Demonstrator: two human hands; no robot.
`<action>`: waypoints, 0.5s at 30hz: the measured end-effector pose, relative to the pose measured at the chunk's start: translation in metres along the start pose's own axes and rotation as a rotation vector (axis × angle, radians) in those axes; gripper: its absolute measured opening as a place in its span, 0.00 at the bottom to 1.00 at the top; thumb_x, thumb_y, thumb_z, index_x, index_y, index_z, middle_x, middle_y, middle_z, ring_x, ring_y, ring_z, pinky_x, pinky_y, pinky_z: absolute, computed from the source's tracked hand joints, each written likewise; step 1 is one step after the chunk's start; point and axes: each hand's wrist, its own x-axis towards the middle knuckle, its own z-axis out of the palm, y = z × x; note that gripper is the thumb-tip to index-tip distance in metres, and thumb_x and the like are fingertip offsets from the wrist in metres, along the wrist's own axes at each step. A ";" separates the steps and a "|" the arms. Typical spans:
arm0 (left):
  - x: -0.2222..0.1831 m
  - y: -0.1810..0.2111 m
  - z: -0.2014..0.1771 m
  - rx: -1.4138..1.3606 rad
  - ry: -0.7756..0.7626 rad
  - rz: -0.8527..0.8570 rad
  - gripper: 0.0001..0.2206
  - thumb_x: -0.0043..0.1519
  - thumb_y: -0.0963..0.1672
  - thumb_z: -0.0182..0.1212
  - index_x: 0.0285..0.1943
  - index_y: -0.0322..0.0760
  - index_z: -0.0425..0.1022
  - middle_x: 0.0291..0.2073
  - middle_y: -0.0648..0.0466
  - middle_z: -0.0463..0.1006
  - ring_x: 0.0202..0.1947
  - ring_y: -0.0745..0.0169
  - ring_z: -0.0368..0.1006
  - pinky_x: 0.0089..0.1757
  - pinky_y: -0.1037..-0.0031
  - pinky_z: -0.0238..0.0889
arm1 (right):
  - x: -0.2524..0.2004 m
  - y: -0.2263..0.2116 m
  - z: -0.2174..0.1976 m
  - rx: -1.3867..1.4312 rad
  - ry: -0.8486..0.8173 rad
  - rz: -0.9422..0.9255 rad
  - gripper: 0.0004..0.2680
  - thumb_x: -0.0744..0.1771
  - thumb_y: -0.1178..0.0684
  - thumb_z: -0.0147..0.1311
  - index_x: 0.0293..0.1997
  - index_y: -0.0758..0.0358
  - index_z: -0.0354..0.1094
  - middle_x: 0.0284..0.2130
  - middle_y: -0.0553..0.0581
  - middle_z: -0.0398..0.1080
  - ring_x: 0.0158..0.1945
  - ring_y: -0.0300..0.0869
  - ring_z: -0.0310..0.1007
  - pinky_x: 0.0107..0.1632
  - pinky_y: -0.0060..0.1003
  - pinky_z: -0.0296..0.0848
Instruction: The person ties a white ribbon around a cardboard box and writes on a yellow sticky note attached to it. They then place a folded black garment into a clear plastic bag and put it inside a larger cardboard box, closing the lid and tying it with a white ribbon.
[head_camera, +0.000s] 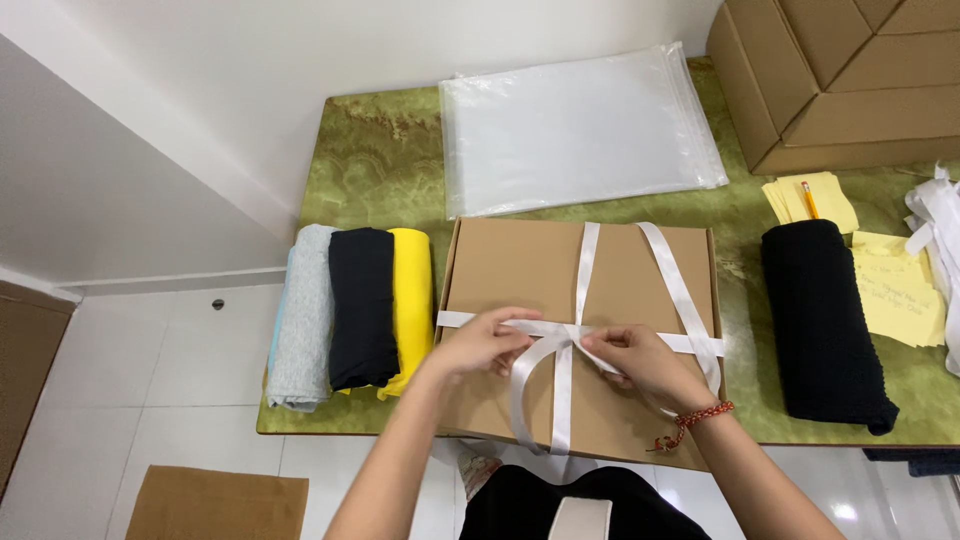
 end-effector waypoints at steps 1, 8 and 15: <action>-0.008 0.011 -0.010 0.000 0.001 -0.001 0.22 0.69 0.41 0.54 0.75 0.43 0.69 0.46 0.55 0.84 0.26 0.76 0.75 0.29 0.88 0.76 | 0.000 0.002 -0.004 0.000 -0.001 0.000 0.08 0.69 0.57 0.60 0.46 0.76 0.74 0.20 0.57 0.64 0.16 0.38 0.61 0.16 0.27 0.57; 0.010 -0.005 -0.037 0.304 0.159 0.075 0.16 0.69 0.46 0.60 0.65 0.42 0.76 0.39 0.51 0.86 0.31 0.69 0.76 0.33 0.79 0.71 | -0.011 -0.004 0.000 -0.104 0.003 -0.039 0.10 0.70 0.55 0.58 0.42 0.77 0.78 0.18 0.58 0.65 0.13 0.36 0.55 0.17 0.30 0.53; 0.012 -0.036 0.066 0.846 0.386 0.189 0.22 0.54 0.59 0.74 0.44 0.44 0.82 0.39 0.49 0.80 0.47 0.47 0.80 0.44 0.64 0.74 | -0.001 0.009 0.002 -0.312 -0.028 -0.092 0.13 0.70 0.50 0.60 0.33 0.71 0.82 0.16 0.54 0.66 0.18 0.35 0.54 0.23 0.27 0.51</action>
